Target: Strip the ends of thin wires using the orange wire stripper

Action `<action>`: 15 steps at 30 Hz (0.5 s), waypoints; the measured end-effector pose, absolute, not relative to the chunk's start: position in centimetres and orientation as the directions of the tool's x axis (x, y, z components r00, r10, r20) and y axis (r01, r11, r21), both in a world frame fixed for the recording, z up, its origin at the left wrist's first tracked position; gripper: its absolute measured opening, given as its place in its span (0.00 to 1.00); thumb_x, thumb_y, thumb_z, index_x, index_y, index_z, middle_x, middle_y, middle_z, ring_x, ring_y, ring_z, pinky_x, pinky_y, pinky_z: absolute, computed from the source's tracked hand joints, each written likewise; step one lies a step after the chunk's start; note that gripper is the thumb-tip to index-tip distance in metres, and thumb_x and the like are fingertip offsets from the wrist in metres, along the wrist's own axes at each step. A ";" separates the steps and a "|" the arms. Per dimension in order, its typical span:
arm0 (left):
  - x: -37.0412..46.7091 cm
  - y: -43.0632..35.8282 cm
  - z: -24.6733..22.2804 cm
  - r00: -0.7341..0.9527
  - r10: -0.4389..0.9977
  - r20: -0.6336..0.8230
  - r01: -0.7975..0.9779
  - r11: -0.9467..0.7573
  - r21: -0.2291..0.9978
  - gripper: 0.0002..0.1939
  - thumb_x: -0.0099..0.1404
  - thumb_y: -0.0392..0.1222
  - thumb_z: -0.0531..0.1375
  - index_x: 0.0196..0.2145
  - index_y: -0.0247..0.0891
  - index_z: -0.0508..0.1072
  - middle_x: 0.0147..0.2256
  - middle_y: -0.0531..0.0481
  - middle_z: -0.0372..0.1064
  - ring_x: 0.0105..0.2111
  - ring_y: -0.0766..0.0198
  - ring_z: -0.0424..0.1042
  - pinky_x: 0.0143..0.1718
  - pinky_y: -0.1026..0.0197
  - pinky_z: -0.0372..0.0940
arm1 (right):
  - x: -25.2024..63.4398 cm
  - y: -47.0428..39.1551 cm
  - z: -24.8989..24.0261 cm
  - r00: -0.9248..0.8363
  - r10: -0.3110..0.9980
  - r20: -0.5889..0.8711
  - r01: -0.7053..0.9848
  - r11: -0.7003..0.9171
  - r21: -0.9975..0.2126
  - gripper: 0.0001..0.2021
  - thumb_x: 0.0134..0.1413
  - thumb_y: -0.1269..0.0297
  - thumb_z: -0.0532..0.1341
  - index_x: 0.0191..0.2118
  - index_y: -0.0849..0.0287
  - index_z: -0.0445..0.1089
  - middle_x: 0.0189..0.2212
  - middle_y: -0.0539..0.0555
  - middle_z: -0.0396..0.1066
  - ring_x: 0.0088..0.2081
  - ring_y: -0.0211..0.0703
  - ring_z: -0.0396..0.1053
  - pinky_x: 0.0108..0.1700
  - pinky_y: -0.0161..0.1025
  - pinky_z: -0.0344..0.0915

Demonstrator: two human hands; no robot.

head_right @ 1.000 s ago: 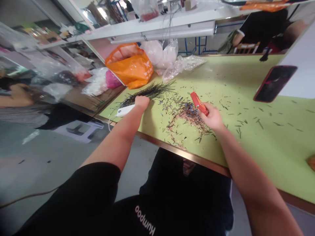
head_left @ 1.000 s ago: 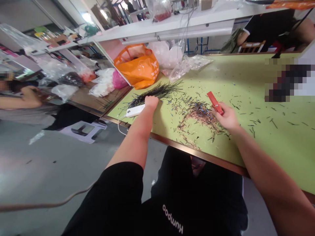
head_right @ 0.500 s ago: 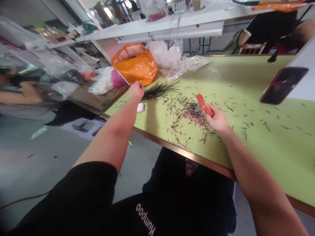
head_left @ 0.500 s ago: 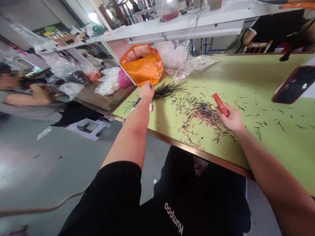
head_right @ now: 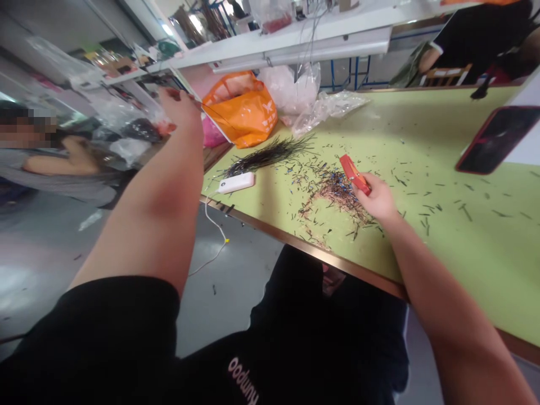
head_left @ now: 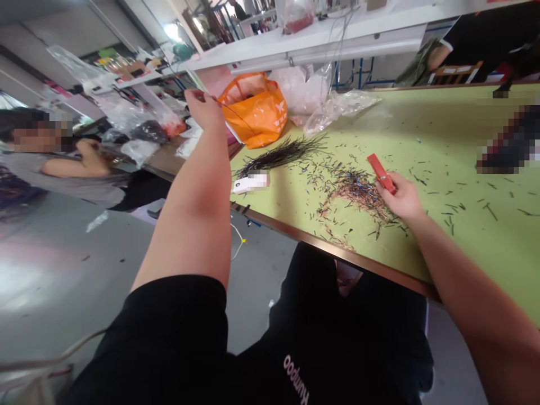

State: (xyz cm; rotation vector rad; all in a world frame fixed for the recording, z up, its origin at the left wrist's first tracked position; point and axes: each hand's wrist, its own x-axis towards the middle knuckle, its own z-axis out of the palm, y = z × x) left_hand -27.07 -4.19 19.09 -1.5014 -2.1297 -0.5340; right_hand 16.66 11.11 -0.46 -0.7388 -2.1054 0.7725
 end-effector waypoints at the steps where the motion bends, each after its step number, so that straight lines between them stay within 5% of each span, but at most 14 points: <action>1: -26.3 -4.3 19.1 -0.287 0.760 0.584 0.946 0.322 0.045 0.17 0.88 0.48 0.41 0.56 0.36 0.62 0.43 0.55 0.75 0.50 0.66 0.68 0.61 0.55 0.60 | 16.7 11.2 -0.5 -0.544 0.704 0.456 0.248 0.655 -0.714 0.13 0.60 0.50 0.64 0.38 0.54 0.77 0.30 0.56 0.78 0.30 0.53 0.73 0.35 0.48 0.69; 8: -22.8 -2.2 17.0 -0.329 0.774 0.541 0.935 0.348 0.072 0.14 0.85 0.39 0.48 0.62 0.32 0.62 0.56 0.43 0.75 0.58 0.58 0.71 0.66 0.48 0.63 | 16.5 11.4 -1.1 -0.490 0.772 0.406 0.208 0.556 -0.805 0.18 0.60 0.44 0.66 0.42 0.54 0.78 0.29 0.55 0.78 0.30 0.53 0.75 0.36 0.49 0.73; 15: -14.0 -0.7 8.7 -0.113 0.879 0.463 0.993 0.081 0.089 0.17 0.82 0.41 0.50 0.61 0.40 0.71 0.57 0.43 0.78 0.56 0.52 0.78 0.59 0.52 0.70 | 15.8 11.6 -1.0 -0.538 0.824 0.178 -0.188 0.088 -0.978 0.26 0.51 0.38 0.73 0.48 0.51 0.75 0.45 0.59 0.82 0.47 0.56 0.82 0.55 0.57 0.79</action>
